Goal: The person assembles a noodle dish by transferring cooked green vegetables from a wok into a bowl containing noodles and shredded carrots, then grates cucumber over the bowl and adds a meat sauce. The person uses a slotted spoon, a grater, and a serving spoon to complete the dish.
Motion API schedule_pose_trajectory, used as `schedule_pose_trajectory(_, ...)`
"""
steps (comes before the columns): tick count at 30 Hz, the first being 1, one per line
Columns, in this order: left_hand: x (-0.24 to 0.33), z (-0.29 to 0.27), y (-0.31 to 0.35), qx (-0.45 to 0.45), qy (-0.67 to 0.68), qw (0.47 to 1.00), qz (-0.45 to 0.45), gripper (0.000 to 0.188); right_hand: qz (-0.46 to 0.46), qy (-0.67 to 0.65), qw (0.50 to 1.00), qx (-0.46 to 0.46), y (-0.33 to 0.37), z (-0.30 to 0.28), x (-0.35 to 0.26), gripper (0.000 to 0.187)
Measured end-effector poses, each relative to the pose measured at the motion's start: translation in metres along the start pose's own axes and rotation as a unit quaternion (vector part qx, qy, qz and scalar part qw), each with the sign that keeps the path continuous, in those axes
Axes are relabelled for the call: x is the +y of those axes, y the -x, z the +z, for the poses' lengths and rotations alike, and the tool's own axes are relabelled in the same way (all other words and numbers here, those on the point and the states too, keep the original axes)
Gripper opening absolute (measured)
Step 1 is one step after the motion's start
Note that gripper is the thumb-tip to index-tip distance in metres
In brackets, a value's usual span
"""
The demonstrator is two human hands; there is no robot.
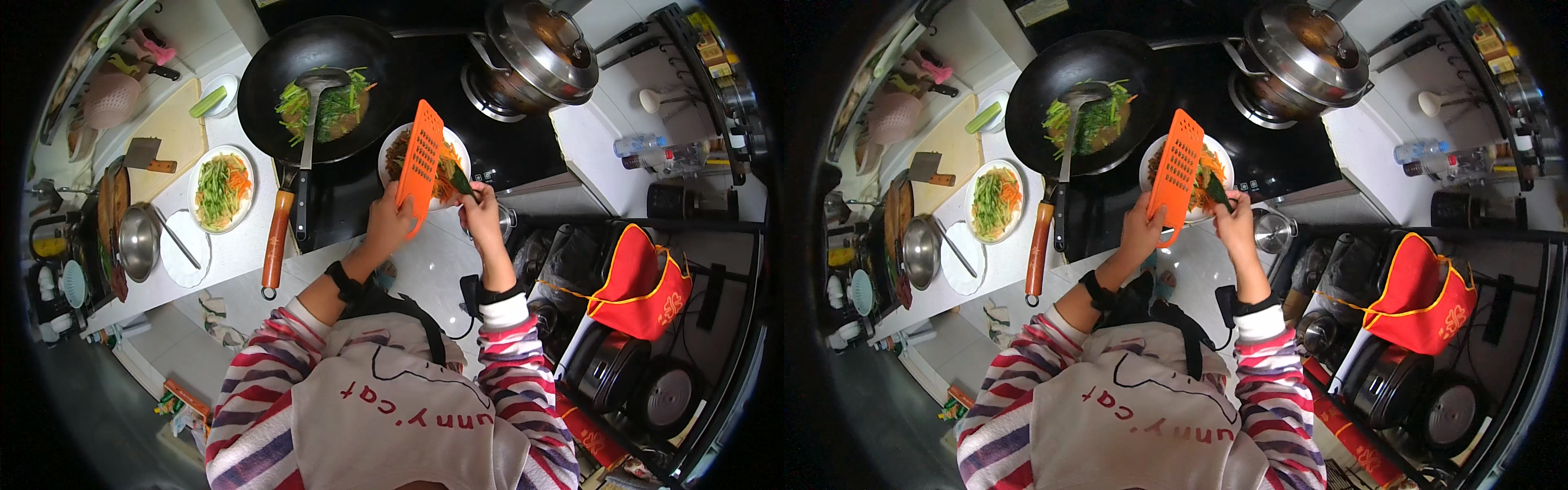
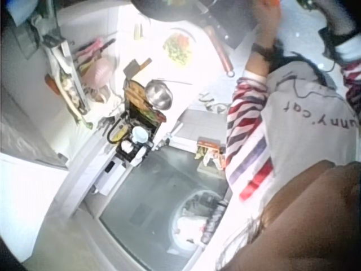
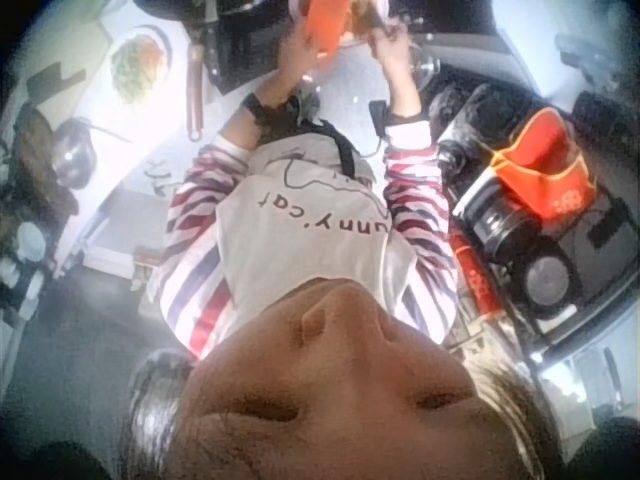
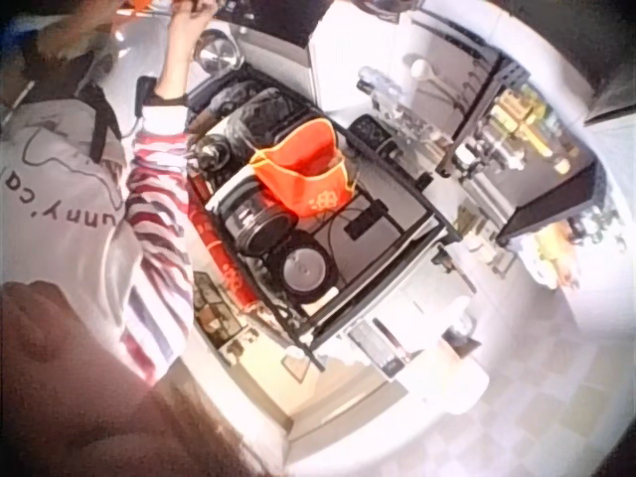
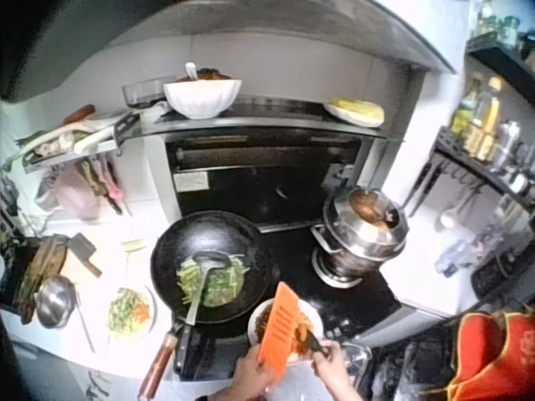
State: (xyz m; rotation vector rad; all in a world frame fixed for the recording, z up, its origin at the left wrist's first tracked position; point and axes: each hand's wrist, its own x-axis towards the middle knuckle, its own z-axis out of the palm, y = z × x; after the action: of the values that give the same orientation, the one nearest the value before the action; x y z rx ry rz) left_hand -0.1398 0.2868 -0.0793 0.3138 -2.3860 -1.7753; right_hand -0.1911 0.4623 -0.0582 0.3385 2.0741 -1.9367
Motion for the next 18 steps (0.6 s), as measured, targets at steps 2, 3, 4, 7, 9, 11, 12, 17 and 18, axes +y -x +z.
schedule_pose_trajectory(2,0.001,0.003,-0.002,-0.002,0.001,1.0,-0.003,0.025,-0.067,0.071,0.995,0.028,0.016,0.007,-0.001,0.017)
schedule_pose_trajectory(3,0.002,0.006,-0.004,0.004,-0.007,1.0,0.011,0.025,-0.101,0.117,0.987,0.048,0.021,0.011,-0.002,0.017)
schedule_pose_trajectory(4,0.003,0.008,-0.004,0.011,-0.016,1.0,0.024,0.024,-0.147,0.161,0.973,0.074,0.032,0.014,-0.003,0.017)
schedule_pose_trajectory(7,0.006,0.017,-0.003,0.016,-0.006,1.0,0.016,0.022,-0.258,0.34,0.893,0.142,0.054,0.026,-0.009,0.026)
schedule_pose_trajectory(9,0.008,0.02,-0.003,0.023,-0.007,0.999,0.031,0.021,-0.277,0.427,0.851,0.133,0.067,0.029,-0.013,0.03)
schedule_pose_trajectory(11,0.01,0.022,-0.004,0.024,-0.024,0.999,0.04,0.02,-0.283,0.485,0.818,0.123,0.073,0.034,-0.014,0.029)
schedule_pose_trajectory(12,0.01,0.022,-0.004,0.022,-0.043,0.998,0.043,0.02,-0.28,0.494,0.814,0.123,0.07,0.037,-0.012,0.029)
schedule_pose_trajectory(17,0.005,0.023,0.01,-0.033,-0.133,0.987,0.083,0.021,-0.3,0.449,0.818,0.197,0.005,0.039,-0.004,0.029)
schedule_pose_trajectory(18,0.004,0.023,0.013,-0.046,-0.134,0.986,0.085,0.021,-0.259,0.473,0.821,0.185,-0.013,0.038,-0.004,0.03)
